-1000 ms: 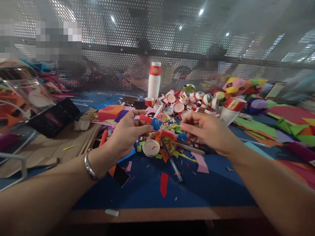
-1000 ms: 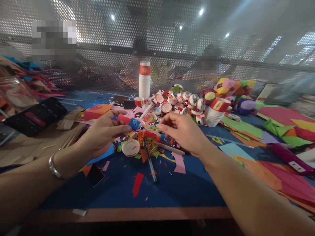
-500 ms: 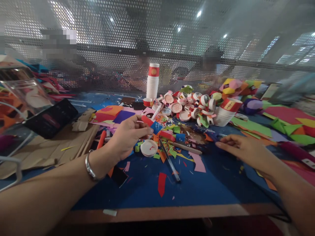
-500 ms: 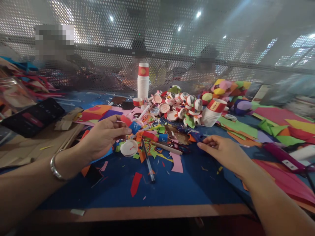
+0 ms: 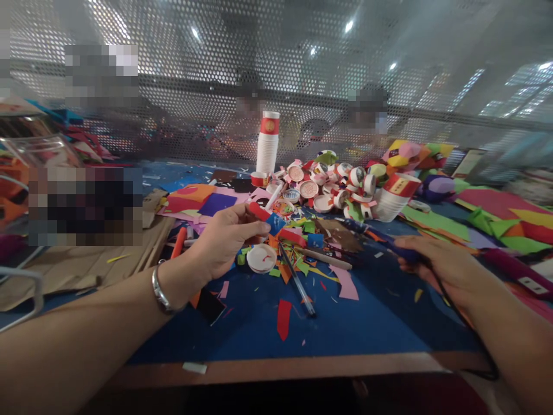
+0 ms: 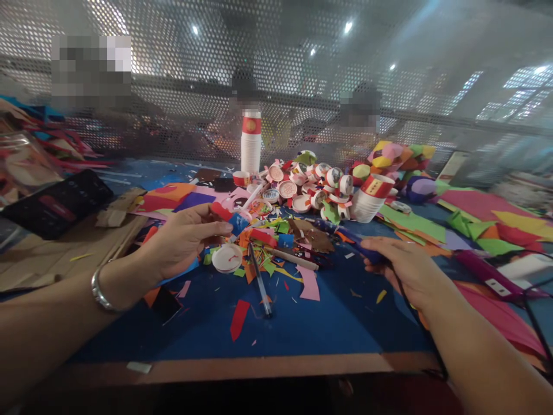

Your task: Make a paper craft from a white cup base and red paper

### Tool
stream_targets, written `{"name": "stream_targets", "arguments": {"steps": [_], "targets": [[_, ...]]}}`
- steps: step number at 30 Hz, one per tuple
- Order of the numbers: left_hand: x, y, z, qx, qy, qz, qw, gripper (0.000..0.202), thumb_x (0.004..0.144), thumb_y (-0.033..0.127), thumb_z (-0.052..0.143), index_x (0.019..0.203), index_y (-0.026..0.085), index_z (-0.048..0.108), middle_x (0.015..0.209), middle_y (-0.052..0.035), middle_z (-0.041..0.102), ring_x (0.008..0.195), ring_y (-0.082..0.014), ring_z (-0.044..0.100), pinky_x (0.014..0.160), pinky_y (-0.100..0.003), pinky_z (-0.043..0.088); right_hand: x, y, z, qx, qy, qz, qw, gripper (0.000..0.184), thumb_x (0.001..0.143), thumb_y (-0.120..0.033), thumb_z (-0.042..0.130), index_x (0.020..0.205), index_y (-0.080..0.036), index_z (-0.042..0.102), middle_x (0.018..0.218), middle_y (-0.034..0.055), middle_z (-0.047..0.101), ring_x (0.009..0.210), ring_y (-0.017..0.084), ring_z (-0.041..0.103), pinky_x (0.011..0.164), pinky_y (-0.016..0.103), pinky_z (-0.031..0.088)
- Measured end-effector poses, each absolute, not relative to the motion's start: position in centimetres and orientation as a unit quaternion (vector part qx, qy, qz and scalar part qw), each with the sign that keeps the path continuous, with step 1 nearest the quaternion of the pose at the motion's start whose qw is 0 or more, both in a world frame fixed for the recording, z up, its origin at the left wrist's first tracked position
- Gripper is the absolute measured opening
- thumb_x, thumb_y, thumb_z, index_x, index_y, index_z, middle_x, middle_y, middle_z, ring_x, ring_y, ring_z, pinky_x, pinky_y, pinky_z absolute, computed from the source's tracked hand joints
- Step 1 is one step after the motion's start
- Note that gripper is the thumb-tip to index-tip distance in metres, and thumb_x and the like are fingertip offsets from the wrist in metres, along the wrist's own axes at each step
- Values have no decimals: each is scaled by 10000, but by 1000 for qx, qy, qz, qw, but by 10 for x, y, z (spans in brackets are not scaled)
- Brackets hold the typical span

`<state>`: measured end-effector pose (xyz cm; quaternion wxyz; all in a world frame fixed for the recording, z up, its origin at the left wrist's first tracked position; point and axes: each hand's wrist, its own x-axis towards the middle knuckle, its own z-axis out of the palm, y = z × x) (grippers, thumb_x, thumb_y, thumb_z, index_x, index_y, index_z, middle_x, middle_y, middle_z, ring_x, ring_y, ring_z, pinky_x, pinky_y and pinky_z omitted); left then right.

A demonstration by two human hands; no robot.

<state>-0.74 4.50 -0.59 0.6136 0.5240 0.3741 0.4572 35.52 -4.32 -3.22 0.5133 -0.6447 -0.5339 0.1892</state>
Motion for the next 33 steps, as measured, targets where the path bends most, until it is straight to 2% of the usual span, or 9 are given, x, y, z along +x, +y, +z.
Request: {"name": "stream_targets", "arguments": {"steps": [3,6,9,12,14,18,22,27,33], "targets": [[-7,44,-4,516,382,452,619,162,701,105,808,767,180,680,704,16,689,635,-106,622,676,-276,496,353,-46,-24,-642,-463,302,531,200,791,-362,713,613,-285,763,699,139,656,568,184,593,543,452,450],[-8,43,-4,513,385,446,624,166,712,101,811,786,172,681,718,11,684,641,-105,631,672,-270,500,343,-51,-14,-614,-394,398,556,233,871,-359,636,711,-266,776,796,110,596,603,151,520,562,435,415],[-9,44,-5,515,382,442,627,165,719,110,816,792,174,682,718,11,682,623,-102,625,654,-264,503,326,-53,-6,-541,-268,530,596,125,862,-297,684,805,-225,769,767,30,465,578,119,421,534,414,342],[-10,45,-6,517,380,441,627,164,726,121,817,777,179,673,703,14,678,607,-99,616,648,-261,505,310,-51,4,-510,-264,552,605,59,855,-260,706,814,-227,732,712,-31,349,547,101,338,503,392,266],[-10,46,-6,520,382,437,626,149,736,127,810,764,174,672,693,8,678,611,-103,620,652,-264,504,299,-47,9,-503,-299,542,602,77,818,-247,752,771,-226,694,683,-52,303,534,92,290,488,359,233],[-8,47,-7,522,385,435,625,107,744,108,772,754,159,678,683,-5,685,630,-118,644,688,-282,517,278,-40,9,-482,-395,518,585,268,722,-292,855,682,-204,605,603,-49,370,531,87,308,484,272,260],[-7,48,-10,525,388,445,613,114,734,88,754,730,158,664,673,9,677,621,-108,635,681,-274,509,261,-37,-3,-531,-501,450,513,301,794,-420,806,700,-207,616,559,-26,490,534,117,434,525,275,327],[-6,50,-11,541,386,454,594,132,725,73,752,724,160,652,645,29,654,587,-89,597,629,-256,475,249,-37,-14,-606,-620,306,393,525,852,-598,692,534,-211,534,565,4,524,569,142,471,564,303,374],[-7,47,-11,606,384,450,532,137,720,123,762,723,171,634,652,33,643,592,-95,589,602,-266,457,248,-37,-15,-611,-687,184,349,417,865,-539,629,577,-240,592,558,0,533,563,163,458,556,323,394]]}}
